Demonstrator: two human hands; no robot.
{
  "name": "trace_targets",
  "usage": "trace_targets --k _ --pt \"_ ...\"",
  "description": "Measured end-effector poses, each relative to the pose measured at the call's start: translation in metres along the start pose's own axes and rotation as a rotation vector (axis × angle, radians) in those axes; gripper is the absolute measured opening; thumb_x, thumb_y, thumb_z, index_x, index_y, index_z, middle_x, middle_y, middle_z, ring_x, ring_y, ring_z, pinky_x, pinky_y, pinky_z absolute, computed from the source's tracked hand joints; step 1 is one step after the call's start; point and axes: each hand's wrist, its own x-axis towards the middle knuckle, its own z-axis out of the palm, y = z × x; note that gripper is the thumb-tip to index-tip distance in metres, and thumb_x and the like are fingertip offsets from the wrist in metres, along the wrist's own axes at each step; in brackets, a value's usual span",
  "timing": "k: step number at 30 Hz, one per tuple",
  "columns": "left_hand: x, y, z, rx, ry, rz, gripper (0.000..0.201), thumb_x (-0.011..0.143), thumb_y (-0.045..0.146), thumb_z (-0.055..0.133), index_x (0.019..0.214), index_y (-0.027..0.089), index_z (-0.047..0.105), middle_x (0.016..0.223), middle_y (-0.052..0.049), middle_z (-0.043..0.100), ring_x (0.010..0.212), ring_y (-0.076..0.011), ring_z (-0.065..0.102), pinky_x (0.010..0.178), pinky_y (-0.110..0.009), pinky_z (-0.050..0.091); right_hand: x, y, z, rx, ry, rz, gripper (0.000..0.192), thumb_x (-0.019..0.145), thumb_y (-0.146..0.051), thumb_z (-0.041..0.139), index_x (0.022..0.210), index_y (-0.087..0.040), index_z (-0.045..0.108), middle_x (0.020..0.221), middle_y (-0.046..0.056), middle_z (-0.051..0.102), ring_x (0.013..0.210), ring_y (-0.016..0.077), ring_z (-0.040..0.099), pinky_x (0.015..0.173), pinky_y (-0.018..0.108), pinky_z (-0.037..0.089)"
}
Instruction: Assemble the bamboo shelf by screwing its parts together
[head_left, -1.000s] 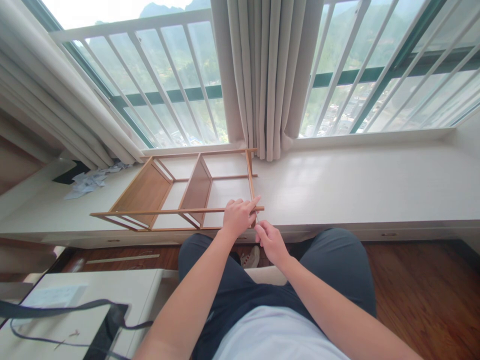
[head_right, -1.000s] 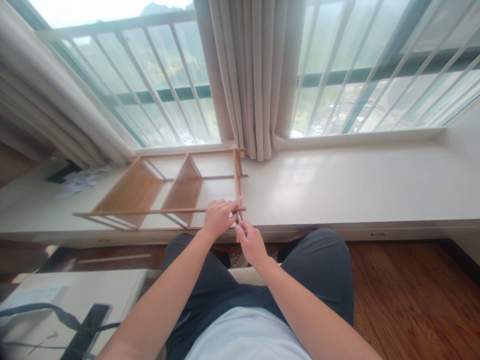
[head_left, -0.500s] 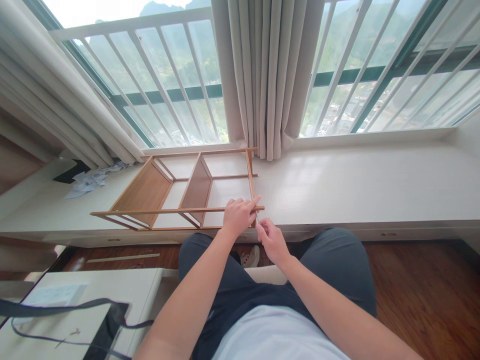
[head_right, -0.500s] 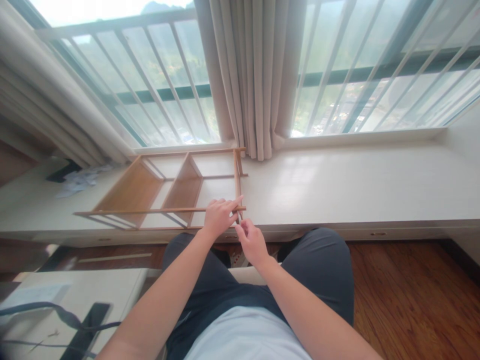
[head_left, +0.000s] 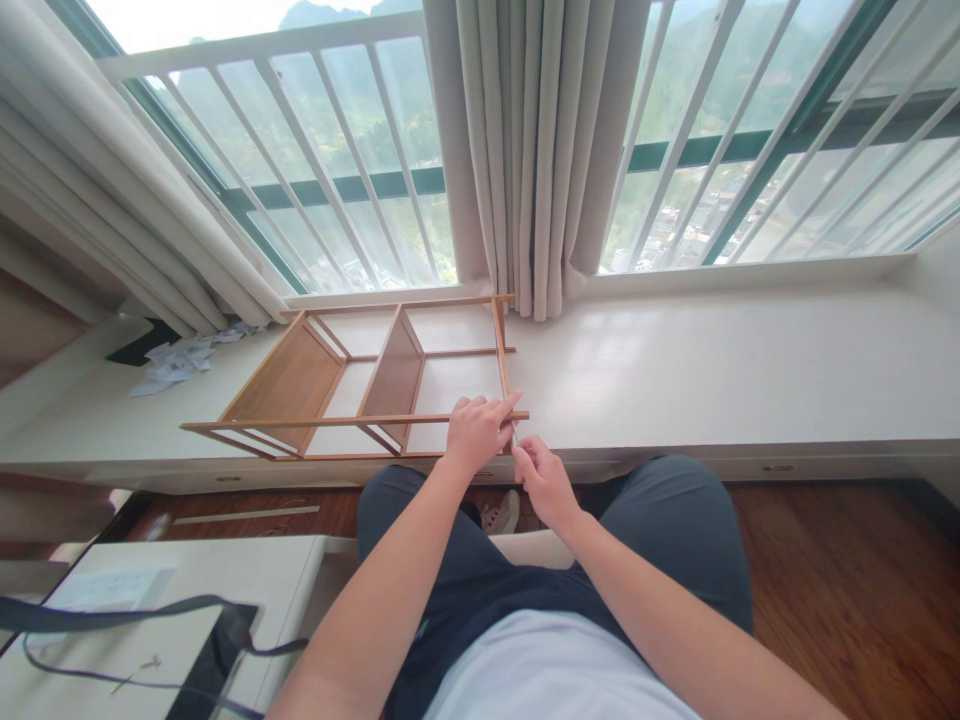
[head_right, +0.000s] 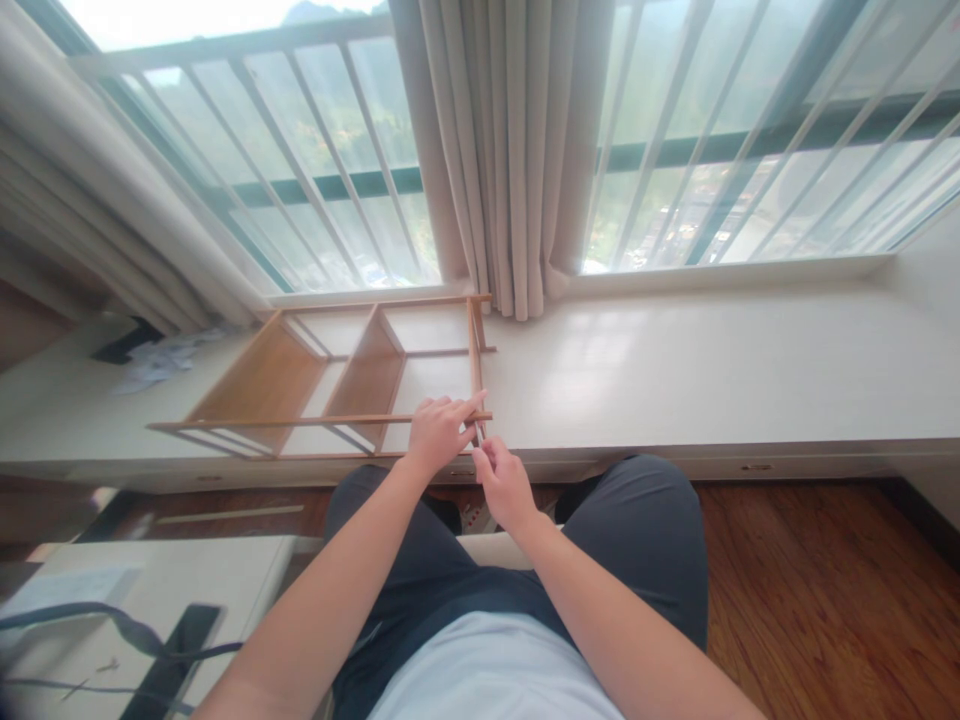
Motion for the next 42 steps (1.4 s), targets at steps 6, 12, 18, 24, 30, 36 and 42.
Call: trace_targets --k 6,12,18,24,30,36,42 --pt "0.0003 0.0 0.0001 -0.006 -0.006 -0.001 0.054 0.094 0.036 0.058 0.148 0.032 0.052 0.1 -0.005 0.077 0.094 -0.0247 0.064 0.085 -0.04 0.039 0.0003 0.0012 0.0002 0.008 0.001 0.007 0.027 0.1 -0.049 0.045 0.088 -0.025 0.05 0.06 -0.004 0.057 0.054 0.0157 0.053 0.06 0.028 0.04" --pt "0.0002 -0.0005 0.0021 0.001 0.01 0.002 0.054 0.093 0.035 0.059 0.147 0.033 0.053 0.099 -0.003 0.077 0.093 -0.0247 0.064 0.084 -0.041 0.039 0.0 0.0028 0.0021 0.034 -0.005 0.02 0.028 0.1 -0.049 0.045 0.087 -0.025 0.051 0.06 -0.004 0.058 0.055 0.0156 0.053 0.061 0.028 0.04" --pt "0.0001 -0.0001 0.0009 0.006 0.017 0.004 0.053 0.093 0.034 0.06 0.146 0.032 0.053 0.1 -0.004 0.077 0.093 -0.0246 0.064 0.084 -0.041 0.039 -0.0004 0.0024 0.0021 0.042 -0.004 0.019 0.029 0.101 -0.048 0.043 0.086 -0.024 0.051 0.06 -0.004 0.058 0.054 0.0146 0.053 0.061 0.027 0.04" --pt "-0.0008 -0.0006 0.0036 0.012 0.026 0.014 0.055 0.093 0.034 0.061 0.147 0.032 0.052 0.1 -0.003 0.077 0.092 -0.0243 0.064 0.083 -0.04 0.039 -0.0001 0.0057 0.0022 0.052 0.009 0.011 0.031 0.101 -0.048 0.044 0.084 -0.023 0.052 0.059 -0.005 0.058 0.053 0.0136 0.052 0.061 0.026 0.041" --pt "-0.0004 -0.002 0.0051 0.004 0.026 0.01 0.054 0.093 0.034 0.06 0.146 0.032 0.053 0.099 -0.004 0.077 0.092 -0.0241 0.064 0.083 -0.039 0.038 -0.0005 0.0061 0.0031 0.06 0.013 0.011 0.031 0.101 -0.048 0.045 0.084 -0.023 0.052 0.059 -0.005 0.058 0.053 0.0133 0.052 0.061 0.026 0.041" --pt "-0.0001 -0.0016 0.0046 0.002 0.035 0.014 0.054 0.092 0.032 0.061 0.146 0.032 0.053 0.098 -0.003 0.077 0.091 -0.0239 0.063 0.083 -0.039 0.038 -0.0003 0.0065 0.0036 0.064 0.017 0.017 0.031 0.1 -0.048 0.045 0.084 -0.023 0.053 0.059 -0.005 0.058 0.053 0.0136 0.052 0.06 0.026 0.04" --pt "0.0005 -0.0011 0.0042 0.002 0.039 0.009 0.054 0.092 0.032 0.061 0.145 0.032 0.054 0.098 -0.002 0.077 0.09 -0.0238 0.063 0.083 -0.04 0.038 -0.0004 0.0053 0.004 0.061 0.019 0.016 0.031 0.101 -0.048 0.045 0.084 -0.023 0.053 0.058 -0.004 0.058 0.052 0.0137 0.052 0.06 0.026 0.04"
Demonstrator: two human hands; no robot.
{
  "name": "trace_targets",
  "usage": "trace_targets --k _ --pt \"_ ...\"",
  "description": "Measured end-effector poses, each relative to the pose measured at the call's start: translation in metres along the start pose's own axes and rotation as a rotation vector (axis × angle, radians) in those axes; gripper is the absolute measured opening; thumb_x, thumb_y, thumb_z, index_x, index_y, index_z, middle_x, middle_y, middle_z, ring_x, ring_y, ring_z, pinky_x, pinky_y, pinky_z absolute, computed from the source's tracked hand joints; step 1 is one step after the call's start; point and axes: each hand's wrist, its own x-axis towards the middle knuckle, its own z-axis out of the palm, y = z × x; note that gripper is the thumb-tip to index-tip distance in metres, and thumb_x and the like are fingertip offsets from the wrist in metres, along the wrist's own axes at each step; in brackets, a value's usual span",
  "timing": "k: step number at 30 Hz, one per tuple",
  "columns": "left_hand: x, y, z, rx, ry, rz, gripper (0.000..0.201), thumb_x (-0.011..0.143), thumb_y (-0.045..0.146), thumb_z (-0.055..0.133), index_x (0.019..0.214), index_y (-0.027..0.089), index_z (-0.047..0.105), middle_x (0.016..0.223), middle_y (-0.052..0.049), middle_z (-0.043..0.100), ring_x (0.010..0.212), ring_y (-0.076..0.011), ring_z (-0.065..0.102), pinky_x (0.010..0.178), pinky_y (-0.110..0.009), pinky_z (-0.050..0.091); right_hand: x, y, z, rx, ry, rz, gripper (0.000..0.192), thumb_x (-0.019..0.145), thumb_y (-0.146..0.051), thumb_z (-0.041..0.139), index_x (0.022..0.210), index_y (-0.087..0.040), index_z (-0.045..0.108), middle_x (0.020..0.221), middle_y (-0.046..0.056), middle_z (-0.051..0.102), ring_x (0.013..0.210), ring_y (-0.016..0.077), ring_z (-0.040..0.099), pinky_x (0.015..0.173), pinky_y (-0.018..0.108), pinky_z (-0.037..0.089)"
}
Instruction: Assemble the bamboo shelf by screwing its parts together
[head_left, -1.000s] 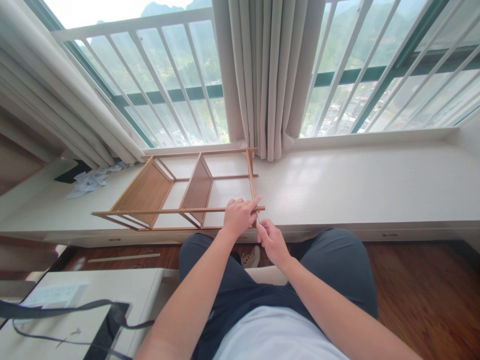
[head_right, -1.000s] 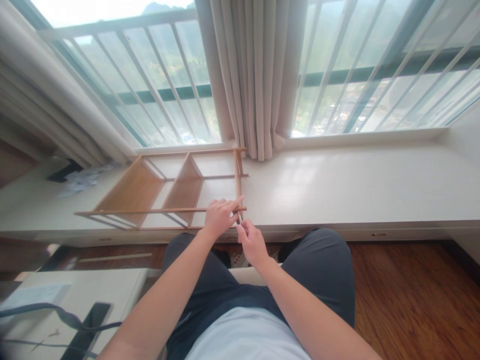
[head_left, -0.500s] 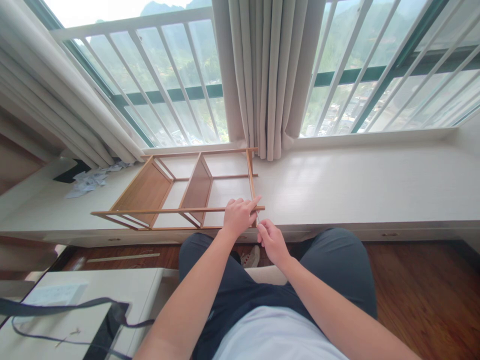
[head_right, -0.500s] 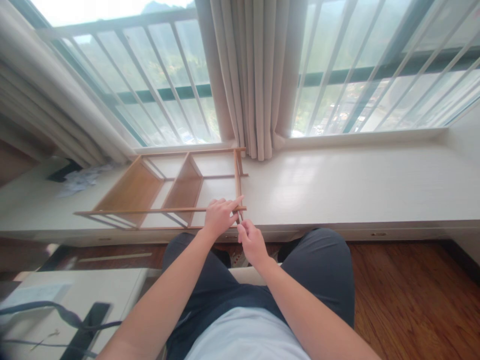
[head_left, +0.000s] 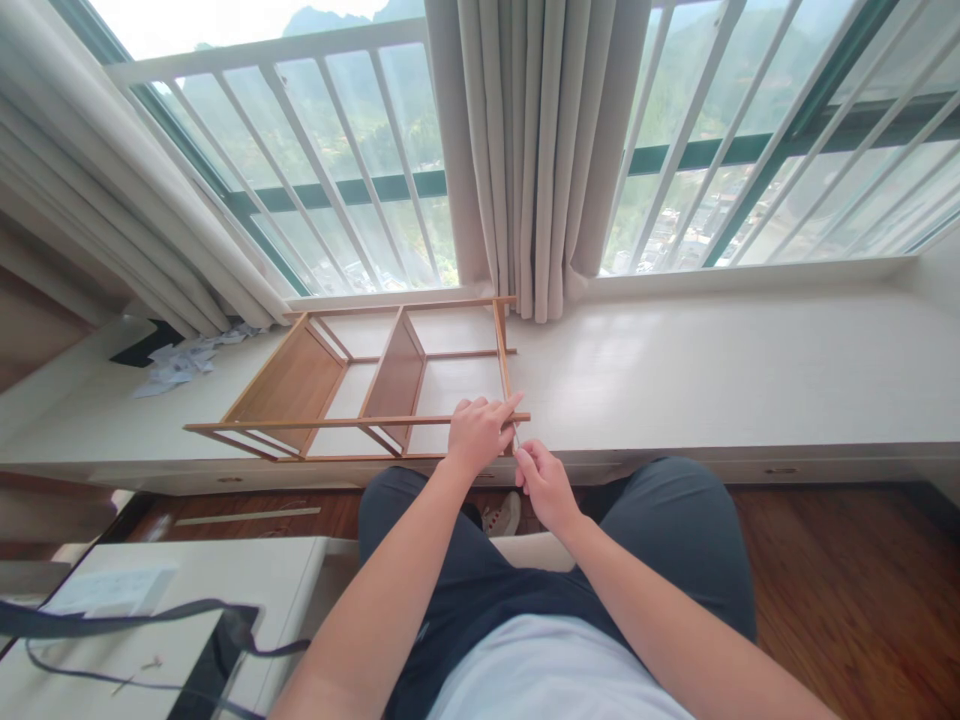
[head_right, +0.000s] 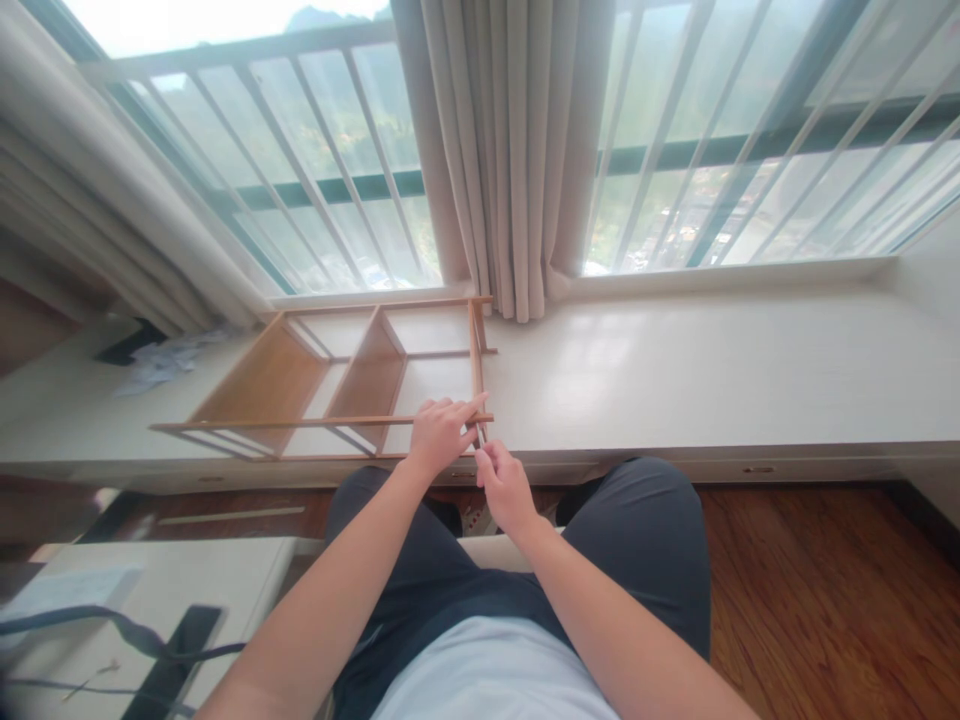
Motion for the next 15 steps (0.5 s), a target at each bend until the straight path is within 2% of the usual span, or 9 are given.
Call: trace_targets --k 15 --pt "-0.0001 -0.0001 0.0006 0.001 0.003 -0.007 0.053 0.092 0.033 0.061 0.145 0.033 0.054 0.098 -0.003 0.077 0.091 -0.0244 0.063 0.083 -0.04 0.038 0.0002 0.003 0.0008 0.003 0.001 -0.003 0.034 0.102 -0.049 0.04 0.085 -0.023 0.054 0.06 -0.004 0.06 0.052 0.014 0.053 0.058 0.026 0.041"
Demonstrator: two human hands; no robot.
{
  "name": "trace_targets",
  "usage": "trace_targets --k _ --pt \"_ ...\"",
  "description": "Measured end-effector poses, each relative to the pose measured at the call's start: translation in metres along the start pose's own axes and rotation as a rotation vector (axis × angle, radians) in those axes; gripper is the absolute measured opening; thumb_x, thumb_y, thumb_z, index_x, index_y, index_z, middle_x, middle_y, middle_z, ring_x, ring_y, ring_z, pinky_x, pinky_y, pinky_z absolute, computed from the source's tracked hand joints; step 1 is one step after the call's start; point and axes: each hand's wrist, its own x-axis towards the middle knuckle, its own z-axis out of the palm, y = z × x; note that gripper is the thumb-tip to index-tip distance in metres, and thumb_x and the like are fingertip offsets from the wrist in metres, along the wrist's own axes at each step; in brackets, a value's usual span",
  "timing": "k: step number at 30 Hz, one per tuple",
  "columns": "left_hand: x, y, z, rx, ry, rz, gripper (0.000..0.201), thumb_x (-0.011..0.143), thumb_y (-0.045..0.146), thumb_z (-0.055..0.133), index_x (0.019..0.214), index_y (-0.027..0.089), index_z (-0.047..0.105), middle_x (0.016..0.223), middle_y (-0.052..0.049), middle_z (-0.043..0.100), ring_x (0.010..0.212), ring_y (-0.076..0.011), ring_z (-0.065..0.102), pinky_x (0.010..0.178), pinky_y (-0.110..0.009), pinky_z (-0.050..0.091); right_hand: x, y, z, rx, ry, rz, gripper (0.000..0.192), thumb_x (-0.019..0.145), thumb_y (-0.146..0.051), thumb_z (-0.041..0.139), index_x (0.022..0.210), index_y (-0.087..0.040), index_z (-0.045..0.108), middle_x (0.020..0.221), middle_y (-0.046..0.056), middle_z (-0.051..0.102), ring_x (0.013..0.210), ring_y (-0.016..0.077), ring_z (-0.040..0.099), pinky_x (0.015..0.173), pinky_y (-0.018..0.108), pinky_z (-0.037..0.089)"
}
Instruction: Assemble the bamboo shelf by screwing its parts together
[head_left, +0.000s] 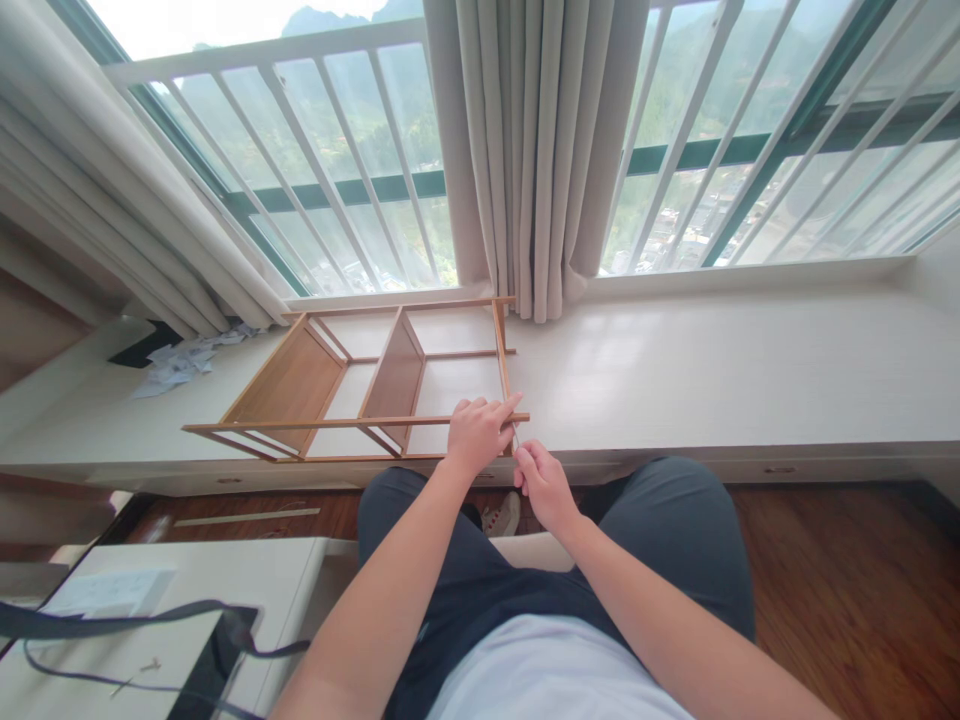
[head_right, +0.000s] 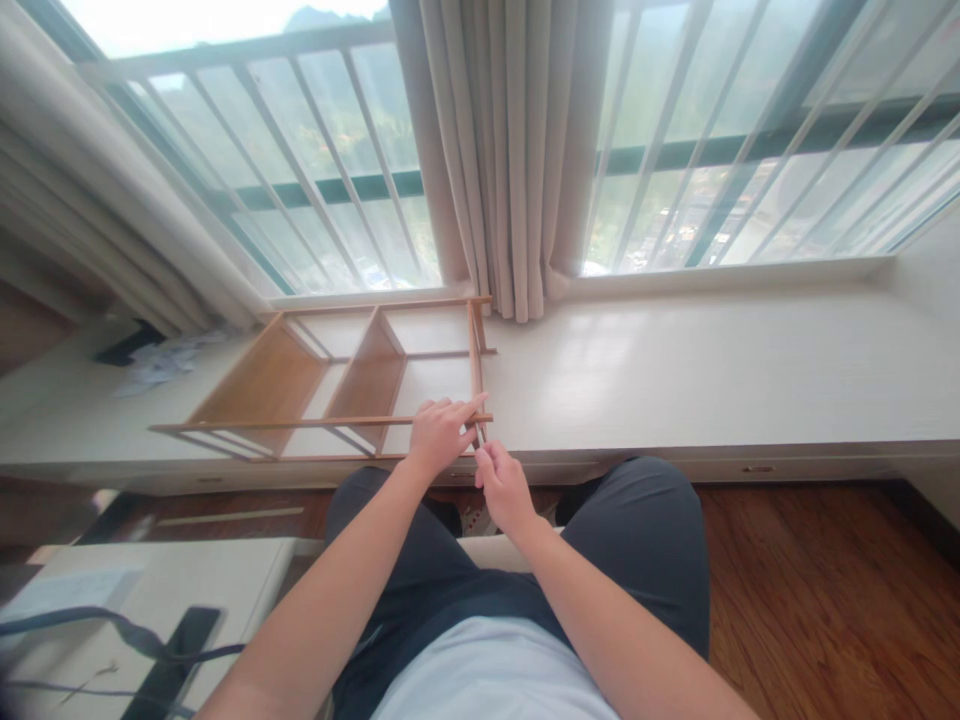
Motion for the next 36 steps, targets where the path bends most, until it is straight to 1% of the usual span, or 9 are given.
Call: trace_targets --k 16,22,36 --pt "-0.0004 0.0015 -0.0023 0.001 -0.008 0.0 0.052 0.093 0.034 0.059 0.145 0.033 0.055 0.099 -0.003 0.077 0.091 -0.0243 0.063 0.084 -0.041 0.039 -0.0001 -0.0026 -0.001 -0.022 0.004 -0.012 0.034 0.102 -0.048 0.04 0.084 -0.023 0.055 0.059 -0.004 0.059 0.053 0.0141 0.052 0.06 0.026 0.042" --pt "-0.0001 0.0008 -0.0017 -0.008 -0.013 -0.001 0.053 0.093 0.034 0.06 0.145 0.033 0.054 0.099 -0.004 0.077 0.092 -0.0242 0.064 0.085 -0.04 0.039 0.0005 -0.0005 -0.0007 -0.006 0.0 -0.016 0.037 0.103 -0.048 0.036 0.084 -0.023 0.056 0.059 -0.003 0.058 0.053 0.0147 0.052 0.059 0.027 0.041" --pt "-0.0008 0.0003 0.001 -0.007 -0.01 -0.003 0.053 0.092 0.033 0.062 0.145 0.033 0.054 0.1 -0.004 0.077 0.092 -0.0243 0.064 0.085 -0.04 0.039 0.0016 -0.0013 -0.0012 -0.001 -0.006 -0.016 0.036 0.102 -0.047 0.038 0.084 -0.023 0.056 0.058 -0.003 0.058 0.052 0.0139 0.051 0.057 0.026 0.041"
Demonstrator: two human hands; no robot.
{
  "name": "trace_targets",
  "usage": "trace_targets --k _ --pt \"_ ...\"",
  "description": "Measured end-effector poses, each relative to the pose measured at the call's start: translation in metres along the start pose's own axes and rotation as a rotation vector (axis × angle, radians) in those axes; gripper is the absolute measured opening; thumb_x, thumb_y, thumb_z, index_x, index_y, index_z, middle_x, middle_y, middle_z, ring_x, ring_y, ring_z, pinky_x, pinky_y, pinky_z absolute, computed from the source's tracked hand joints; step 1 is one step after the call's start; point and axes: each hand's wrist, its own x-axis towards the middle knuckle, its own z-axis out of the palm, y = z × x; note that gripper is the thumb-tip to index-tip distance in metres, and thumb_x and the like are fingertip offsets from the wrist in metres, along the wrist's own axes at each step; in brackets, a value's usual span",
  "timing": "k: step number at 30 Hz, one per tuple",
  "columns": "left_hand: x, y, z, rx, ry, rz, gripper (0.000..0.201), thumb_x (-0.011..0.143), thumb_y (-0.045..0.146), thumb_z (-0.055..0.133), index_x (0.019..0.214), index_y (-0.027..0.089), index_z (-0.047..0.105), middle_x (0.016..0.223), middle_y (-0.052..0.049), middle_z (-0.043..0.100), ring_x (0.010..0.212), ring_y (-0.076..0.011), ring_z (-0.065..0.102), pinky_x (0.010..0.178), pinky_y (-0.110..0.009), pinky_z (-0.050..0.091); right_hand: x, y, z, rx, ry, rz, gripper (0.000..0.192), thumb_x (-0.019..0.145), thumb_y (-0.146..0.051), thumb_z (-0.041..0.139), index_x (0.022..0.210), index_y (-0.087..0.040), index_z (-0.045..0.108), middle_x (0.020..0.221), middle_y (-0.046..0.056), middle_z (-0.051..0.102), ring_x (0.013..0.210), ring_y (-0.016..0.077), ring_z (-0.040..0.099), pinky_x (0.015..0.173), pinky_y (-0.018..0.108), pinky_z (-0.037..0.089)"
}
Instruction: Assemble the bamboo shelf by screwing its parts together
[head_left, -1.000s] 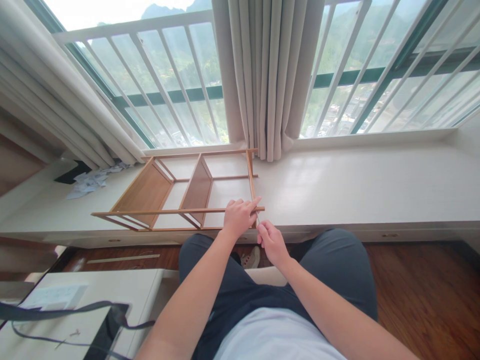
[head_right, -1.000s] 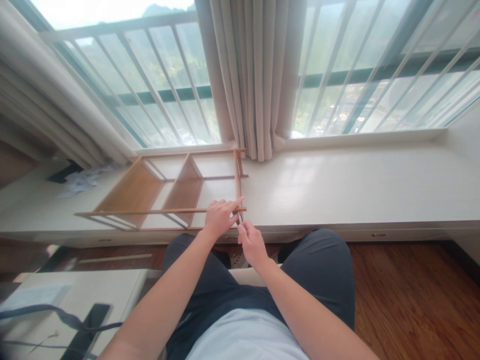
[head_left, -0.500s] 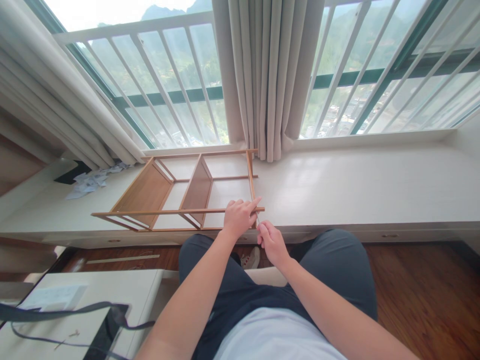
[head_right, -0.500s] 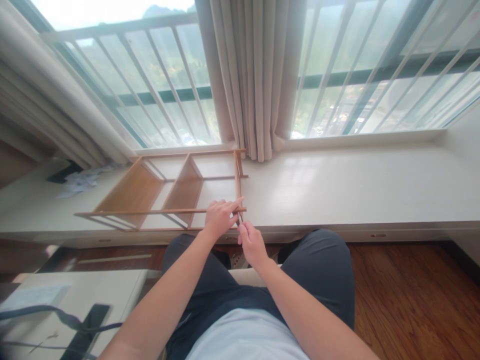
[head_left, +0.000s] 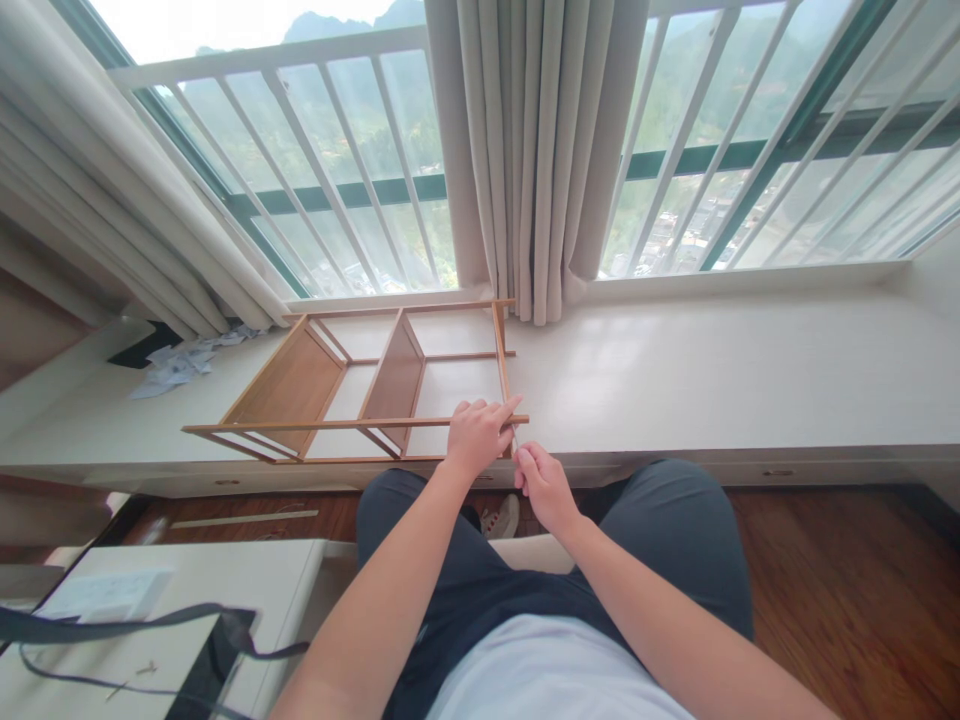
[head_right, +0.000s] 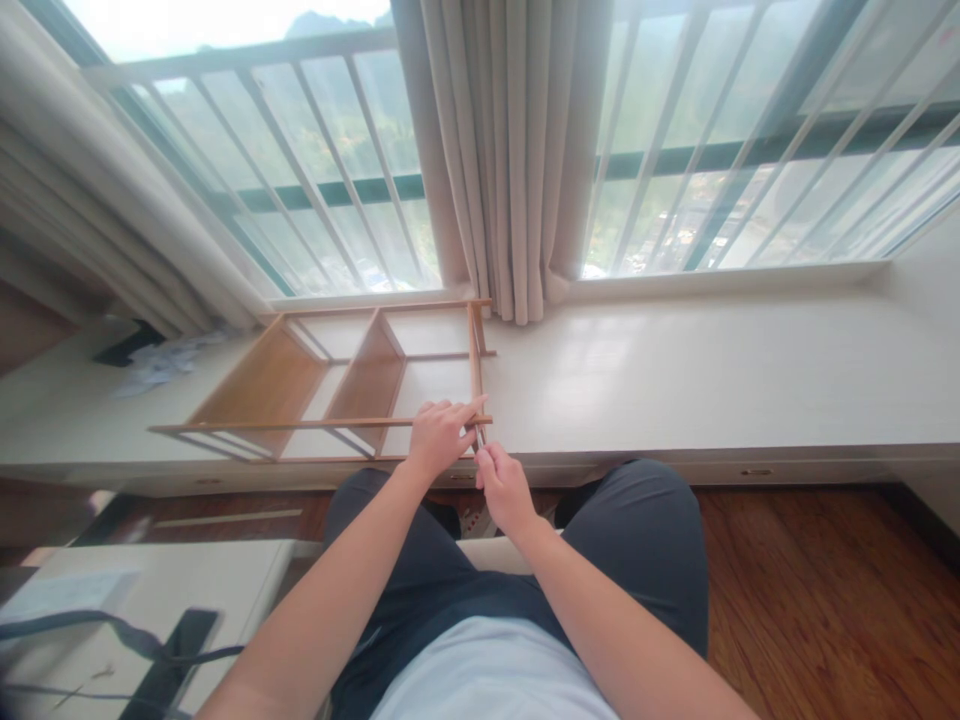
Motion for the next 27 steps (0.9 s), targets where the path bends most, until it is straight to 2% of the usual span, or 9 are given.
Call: trace_targets --k 6,15,27 --pt "0.0001 0.0002 -0.0008 -0.004 -0.001 -0.003 0.054 0.092 0.031 0.061 0.145 0.033 0.054 0.1 -0.004 0.077 0.093 -0.0241 0.064 0.085 -0.04 0.039 0.0 0.0015 0.0001 0.017 0.001 0.001 0.037 0.102 -0.049 0.038 0.084 -0.023 0.056 0.058 -0.003 0.057 0.051 0.0137 0.05 0.056 0.025 0.041" --pt "-0.0003 -0.0003 -0.0013 -0.001 0.002 -0.001 0.053 0.092 0.032 0.061 0.144 0.033 0.055 0.099 -0.003 0.077 0.092 -0.0241 0.063 0.084 -0.04 0.038 0.0016 0.0085 0.004 0.188 -0.027 0.072 0.042 0.1 -0.057 0.036 0.088 -0.022 0.055 0.057 -0.003 0.057 0.046 0.0118 0.046 0.047 0.023 0.036" --pt "0.0004 0.0001 -0.0018 0.0 -0.017 -0.013 0.054 0.092 0.031 0.06 0.145 0.034 0.054 0.101 -0.004 0.077 0.094 -0.0247 0.063 0.085 -0.041 0.039 0.0009 0.0062 0.0031 0.179 -0.033 0.069 0.042 0.1 -0.057 0.037 0.087 -0.021 0.056 0.057 -0.003 0.056 0.046 0.0116 0.047 0.045 0.023 0.035"
